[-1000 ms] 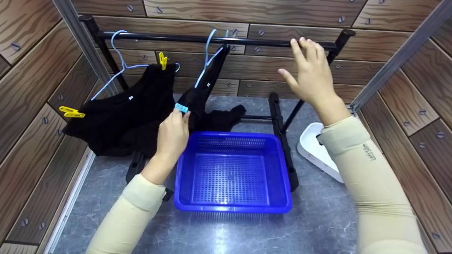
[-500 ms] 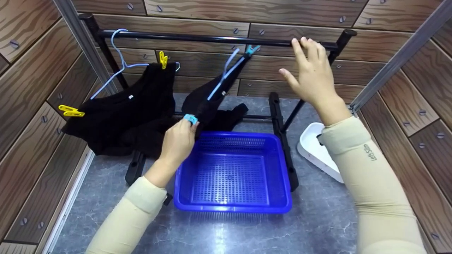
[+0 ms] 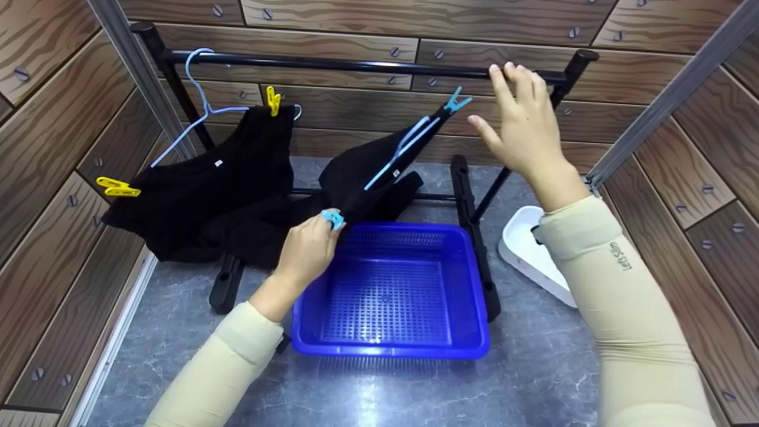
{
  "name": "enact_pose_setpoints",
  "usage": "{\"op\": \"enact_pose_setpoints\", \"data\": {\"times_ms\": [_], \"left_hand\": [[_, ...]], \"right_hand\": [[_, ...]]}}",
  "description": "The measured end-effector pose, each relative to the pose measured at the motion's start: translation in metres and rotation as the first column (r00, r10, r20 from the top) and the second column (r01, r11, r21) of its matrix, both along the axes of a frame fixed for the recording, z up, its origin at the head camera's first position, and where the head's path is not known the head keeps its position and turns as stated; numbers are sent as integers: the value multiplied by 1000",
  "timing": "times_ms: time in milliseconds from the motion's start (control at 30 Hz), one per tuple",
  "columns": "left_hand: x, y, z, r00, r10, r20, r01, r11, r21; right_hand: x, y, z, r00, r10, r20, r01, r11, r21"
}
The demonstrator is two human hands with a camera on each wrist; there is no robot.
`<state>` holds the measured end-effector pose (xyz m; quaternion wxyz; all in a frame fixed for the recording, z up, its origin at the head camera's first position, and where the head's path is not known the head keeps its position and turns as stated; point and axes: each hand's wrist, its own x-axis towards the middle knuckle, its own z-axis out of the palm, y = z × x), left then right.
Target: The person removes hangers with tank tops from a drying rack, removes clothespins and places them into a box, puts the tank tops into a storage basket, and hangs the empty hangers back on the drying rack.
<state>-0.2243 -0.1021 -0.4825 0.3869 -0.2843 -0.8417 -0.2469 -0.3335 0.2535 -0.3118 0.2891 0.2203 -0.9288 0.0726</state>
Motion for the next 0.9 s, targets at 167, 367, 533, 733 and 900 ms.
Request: {"op": "enact_pose_setpoints", "data": {"times_ms": [167,367,533,733,900], "left_hand": [[1,-2,-7,997,-69,31,70,997,-31],[5,-7,-12,978,-174,111,180,983,-44],[10,-13,-17,957,-262,124,267,963,-33],[16,-18,-16,940,-316,126,321,947,-19],[16,-22,-17,931,-337,139,340,940,1]], "right_hand": [[0,0,-1,1000,6,-3,-6,1000,-6],[0,0,-1,1000,-1,1,1,1000,-7],[0,0,-1,1000,0,-2,0,1000,-3],[0,0,-1,1000,1,-11,-1,1000,-7],[0,-1,0,1000,-5,4,5,1000,-6]]}}
